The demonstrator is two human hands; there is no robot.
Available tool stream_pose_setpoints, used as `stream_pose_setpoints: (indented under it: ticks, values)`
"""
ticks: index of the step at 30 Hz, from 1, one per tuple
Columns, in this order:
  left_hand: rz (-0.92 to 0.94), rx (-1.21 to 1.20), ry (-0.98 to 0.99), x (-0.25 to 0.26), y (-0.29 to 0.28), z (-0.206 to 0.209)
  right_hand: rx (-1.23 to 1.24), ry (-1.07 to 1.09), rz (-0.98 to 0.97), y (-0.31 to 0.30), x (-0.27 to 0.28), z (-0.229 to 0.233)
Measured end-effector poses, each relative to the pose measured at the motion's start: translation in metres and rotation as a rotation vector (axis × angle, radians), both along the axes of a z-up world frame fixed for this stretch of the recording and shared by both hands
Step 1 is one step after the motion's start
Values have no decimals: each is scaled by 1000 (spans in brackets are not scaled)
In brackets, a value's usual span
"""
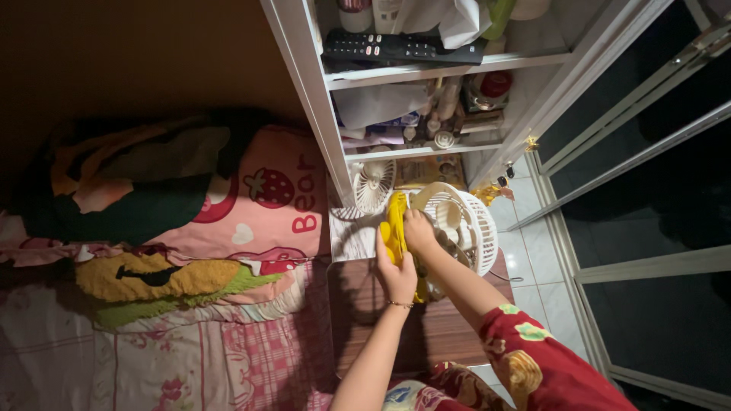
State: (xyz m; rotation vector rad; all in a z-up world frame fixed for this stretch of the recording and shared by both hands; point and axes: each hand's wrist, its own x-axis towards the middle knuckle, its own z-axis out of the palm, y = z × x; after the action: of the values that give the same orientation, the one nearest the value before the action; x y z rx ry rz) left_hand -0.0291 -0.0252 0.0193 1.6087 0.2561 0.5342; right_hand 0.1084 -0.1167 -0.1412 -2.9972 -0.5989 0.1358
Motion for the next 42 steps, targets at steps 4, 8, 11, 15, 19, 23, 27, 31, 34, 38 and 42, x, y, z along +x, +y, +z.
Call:
stream_pose_setpoints:
  ticks: [4, 8, 11, 15, 19, 23, 27, 31, 34, 38, 42]
  values:
    - [-13, 36, -26, -1, -8, 1, 223, -377, 121, -9, 0, 2]
    - [-64, -64, -87, 0, -15, -6, 156, -231, 174, -12, 4, -1]
    - [-25, -67, 14, 5, -13, -7, 33, 2, 205, -12, 12, 4]
    - [-52, -45, -50, 1, -15, -8, 313, -154, 166, -18, 1, 4]
    - [-75, -80, -95, 0, -20, -11, 455, -212, 153, -20, 4, 1]
    - [-3, -8, -48, 7, -18, -15, 147, 43, 304, -14, 20, -2]
    - [-29, -54, -67, 8, -19, -17, 317, 417, 44, -15, 24, -1]
    - [-29, -94, -99, 11, -22, -17, 445, 564, -70, -26, 10, 1]
    - [-3, -43, -51, 11, -18, -16, 496, 658, -110, -33, -10, 2]
    - [32, -16, 1, 9, -13, -13, 514, 740, -131, -31, -17, 4]
    - [12, -82, 9, 6, -10, -15, 604, 741, -208, -24, -8, 5]
